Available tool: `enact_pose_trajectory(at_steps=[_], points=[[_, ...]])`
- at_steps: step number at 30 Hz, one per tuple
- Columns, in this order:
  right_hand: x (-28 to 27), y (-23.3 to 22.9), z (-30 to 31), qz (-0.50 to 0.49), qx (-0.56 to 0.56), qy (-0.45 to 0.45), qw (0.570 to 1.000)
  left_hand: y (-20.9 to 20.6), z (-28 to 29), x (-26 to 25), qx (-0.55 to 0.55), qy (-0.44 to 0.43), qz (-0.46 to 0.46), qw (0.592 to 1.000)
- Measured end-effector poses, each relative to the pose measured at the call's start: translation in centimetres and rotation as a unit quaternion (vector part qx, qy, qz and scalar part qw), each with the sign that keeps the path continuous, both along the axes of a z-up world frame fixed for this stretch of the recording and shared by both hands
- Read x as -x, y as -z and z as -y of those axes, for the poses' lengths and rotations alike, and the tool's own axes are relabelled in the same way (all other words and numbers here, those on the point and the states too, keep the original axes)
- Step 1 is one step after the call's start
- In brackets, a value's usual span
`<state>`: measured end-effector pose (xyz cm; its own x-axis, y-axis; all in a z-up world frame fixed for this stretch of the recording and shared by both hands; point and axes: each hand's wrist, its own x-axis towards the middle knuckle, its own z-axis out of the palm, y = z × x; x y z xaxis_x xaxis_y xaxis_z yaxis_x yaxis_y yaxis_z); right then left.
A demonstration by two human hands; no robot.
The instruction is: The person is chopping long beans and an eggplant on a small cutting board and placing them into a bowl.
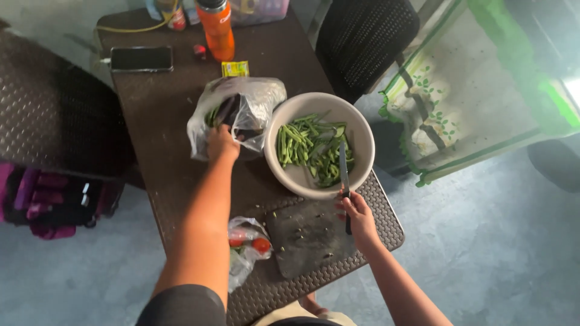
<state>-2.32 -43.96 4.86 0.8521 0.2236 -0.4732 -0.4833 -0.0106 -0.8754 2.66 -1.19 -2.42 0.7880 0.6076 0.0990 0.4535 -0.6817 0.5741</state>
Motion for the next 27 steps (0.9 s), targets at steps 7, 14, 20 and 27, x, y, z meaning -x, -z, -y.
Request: enact_pose_trajectory(at_steps=[7, 14, 20, 27], points=[[2.1, -0.4, 1.3, 0.075, 0.039, -0.003, 0.996, -6.7, 1.4, 4.9, -0.033, -0.048, 0.082, 0.995], [6.0, -4.0, 0.8, 0.104, 0.023, -0.095, 0.990, -22.6, 3.3, 16.2, 0.025, 0.038, 0.235, 0.971], [7.6, -10.5, -2.9, 0.058, -0.037, -0.169, 0.983, -21.5, 8.3, 23.2, 0.441, 0.056, 0.026, 0.895], [10.1, -2.3, 8.2, 0.050, 0.143, -0.215, 0.965, -13.7, 22.9, 27.0, 0.677, -0.120, 0.199, 0.698]])
